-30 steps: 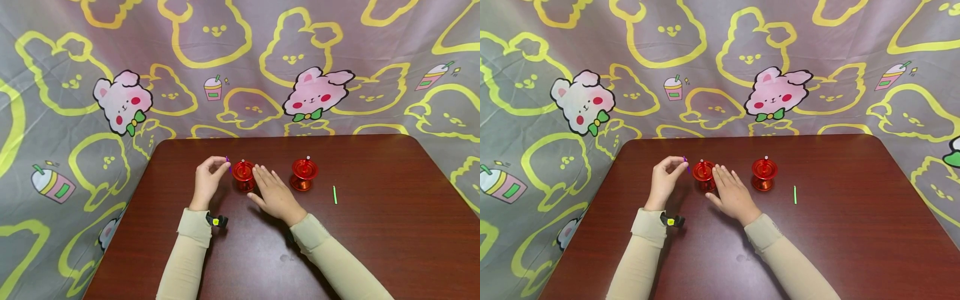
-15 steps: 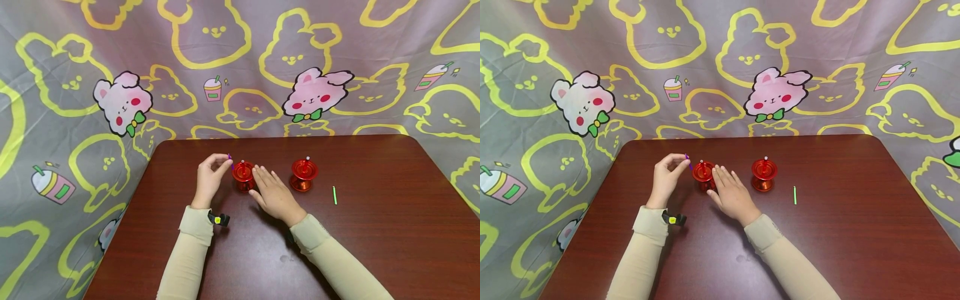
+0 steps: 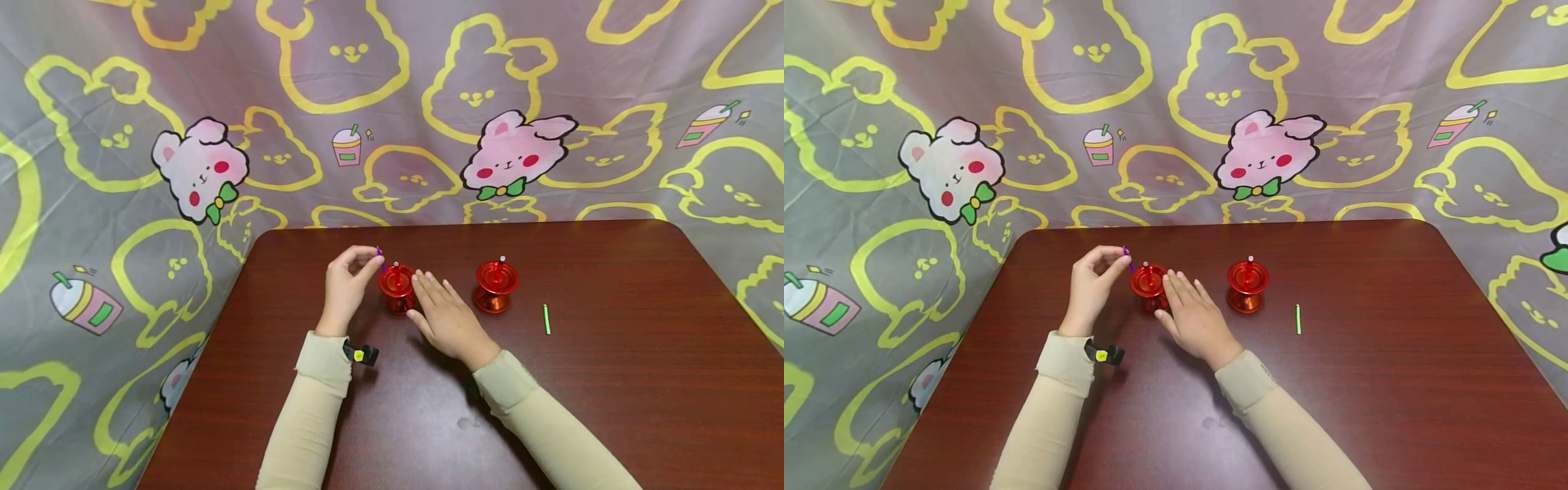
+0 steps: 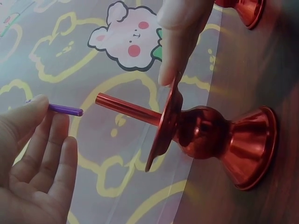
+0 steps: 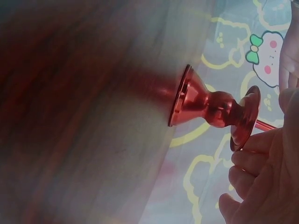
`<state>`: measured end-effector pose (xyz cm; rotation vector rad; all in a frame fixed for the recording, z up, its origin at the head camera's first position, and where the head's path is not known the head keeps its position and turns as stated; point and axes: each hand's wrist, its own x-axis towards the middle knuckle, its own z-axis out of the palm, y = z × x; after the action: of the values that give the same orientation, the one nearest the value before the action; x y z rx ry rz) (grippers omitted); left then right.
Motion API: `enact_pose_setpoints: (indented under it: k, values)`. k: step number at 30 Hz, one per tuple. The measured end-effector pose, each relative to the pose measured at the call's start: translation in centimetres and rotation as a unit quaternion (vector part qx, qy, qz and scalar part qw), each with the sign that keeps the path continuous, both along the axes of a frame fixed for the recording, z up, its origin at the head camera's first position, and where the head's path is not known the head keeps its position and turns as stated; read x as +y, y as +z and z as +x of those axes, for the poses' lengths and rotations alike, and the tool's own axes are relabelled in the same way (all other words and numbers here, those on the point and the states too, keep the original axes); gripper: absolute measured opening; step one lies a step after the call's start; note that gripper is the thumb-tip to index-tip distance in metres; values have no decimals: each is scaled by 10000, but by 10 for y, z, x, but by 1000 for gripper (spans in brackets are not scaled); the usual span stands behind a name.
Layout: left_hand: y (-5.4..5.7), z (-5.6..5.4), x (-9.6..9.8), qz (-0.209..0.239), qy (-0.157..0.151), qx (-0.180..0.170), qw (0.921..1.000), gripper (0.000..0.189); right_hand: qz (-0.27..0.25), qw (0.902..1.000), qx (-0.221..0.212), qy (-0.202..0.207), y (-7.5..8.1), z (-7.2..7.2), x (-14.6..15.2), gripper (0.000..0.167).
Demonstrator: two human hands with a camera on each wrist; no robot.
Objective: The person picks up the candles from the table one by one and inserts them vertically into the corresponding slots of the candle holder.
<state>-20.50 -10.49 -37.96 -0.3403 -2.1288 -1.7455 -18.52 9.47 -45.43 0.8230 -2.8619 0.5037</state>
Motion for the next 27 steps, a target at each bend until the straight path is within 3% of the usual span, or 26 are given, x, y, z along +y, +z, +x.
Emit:
enact_pose_setpoints:
  k: [4, 11, 20, 27]
  values:
    - [-1, -2, 1, 94, -61, 10, 9999, 16, -23, 10000, 5, -7, 0, 0, 0, 65]
    - [-28, -24, -4, 161, -71, 144, 9997, 17, -46, 10000, 8, -15, -2, 0, 0, 65]
    - [-23, -25, 2, 24, -51, 55, 10000, 18, -17, 10000, -29, -34, -2, 0, 0, 65]
    - [1, -8, 8, -135, -141, 147, 9997, 18, -34, 10000, -66, -23, -1, 0, 0, 66]
